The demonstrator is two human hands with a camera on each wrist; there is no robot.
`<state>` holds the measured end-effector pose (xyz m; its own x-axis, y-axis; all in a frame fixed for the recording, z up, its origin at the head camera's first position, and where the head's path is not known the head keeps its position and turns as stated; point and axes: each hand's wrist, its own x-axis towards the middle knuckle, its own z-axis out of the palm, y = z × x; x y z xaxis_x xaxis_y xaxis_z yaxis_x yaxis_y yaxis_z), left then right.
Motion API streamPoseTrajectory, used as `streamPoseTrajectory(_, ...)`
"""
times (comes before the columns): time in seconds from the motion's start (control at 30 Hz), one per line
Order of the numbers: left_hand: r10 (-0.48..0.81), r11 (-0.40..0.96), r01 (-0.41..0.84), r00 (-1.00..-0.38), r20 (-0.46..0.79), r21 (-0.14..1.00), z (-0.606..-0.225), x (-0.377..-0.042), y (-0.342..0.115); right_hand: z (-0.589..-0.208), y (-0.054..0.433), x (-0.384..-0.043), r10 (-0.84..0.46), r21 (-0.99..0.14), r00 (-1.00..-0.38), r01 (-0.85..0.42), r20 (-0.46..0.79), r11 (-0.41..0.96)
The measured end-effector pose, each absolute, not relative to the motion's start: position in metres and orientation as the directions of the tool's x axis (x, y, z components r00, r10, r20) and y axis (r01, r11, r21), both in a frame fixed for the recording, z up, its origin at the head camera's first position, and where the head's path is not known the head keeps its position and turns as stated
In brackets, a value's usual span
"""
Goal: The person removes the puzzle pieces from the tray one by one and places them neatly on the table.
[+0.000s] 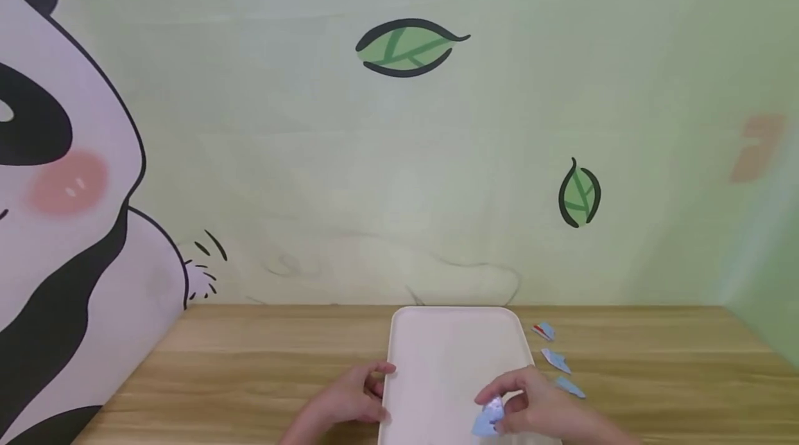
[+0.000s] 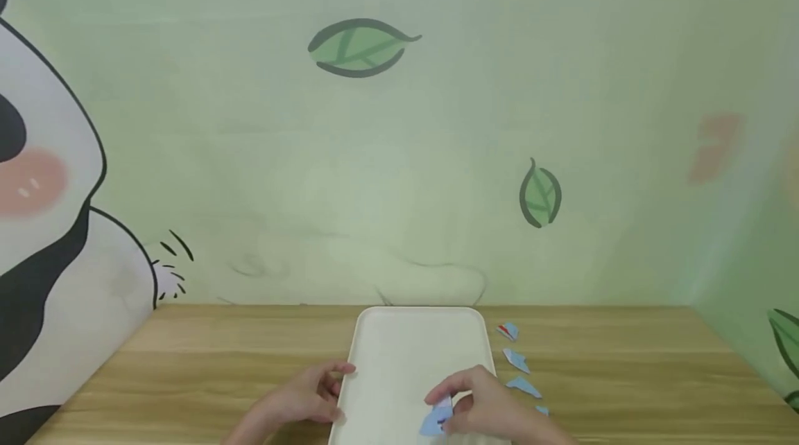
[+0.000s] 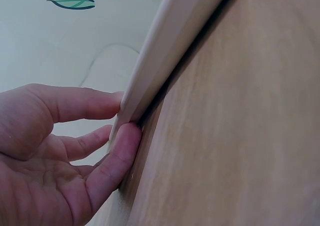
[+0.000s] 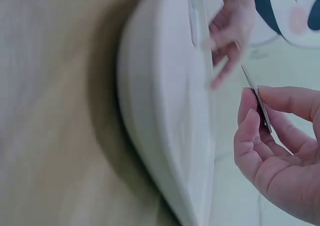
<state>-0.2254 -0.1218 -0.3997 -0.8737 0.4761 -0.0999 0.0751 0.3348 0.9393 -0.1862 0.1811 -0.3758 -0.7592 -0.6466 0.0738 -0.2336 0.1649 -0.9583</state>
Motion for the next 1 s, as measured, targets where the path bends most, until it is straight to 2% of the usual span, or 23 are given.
streamPoseTrajectory(0.13, 0.486, 0.333, 0.075, -0.868, -0.102, 0.940, -0.400, -0.225, -0.122, -0.372, 0.197, -0.198, -0.590, -0.944, -0.797, -0.281, 0.131, 0.170)
streamPoseTrajectory(0.33, 0.486, 0.332, 0.083, -0.869, -0.095, 0.940, -0.398, -0.225, -0.122, -0.364, 0.225, -0.212, -0.391, -0.942, -0.916, -0.203, 0.087, 0.267)
streamPoseTrajectory(0.4, 0.486, 0.330, 0.084, -0.869, -0.093, 0.940, -0.398, -0.226, -0.122, -0.363, 0.234, -0.217, -0.343, -0.941, -0.936, -0.187, 0.083, 0.283)
streamPoseTrajectory(0.7, 0.478, 0.330, 0.074, -0.873, -0.099, 0.941, -0.396, -0.227, -0.121, -0.363, 0.270, -0.235, -0.169, -0.922, -0.981, -0.153, 0.098, 0.355)
streamPoseTrajectory(1.0, 0.483, 0.323, 0.076, -0.870, -0.095, 0.943, -0.397, -0.227, -0.122, -0.365, 0.289, -0.253, -0.134, -0.926, -0.985, -0.146, 0.106, 0.347)
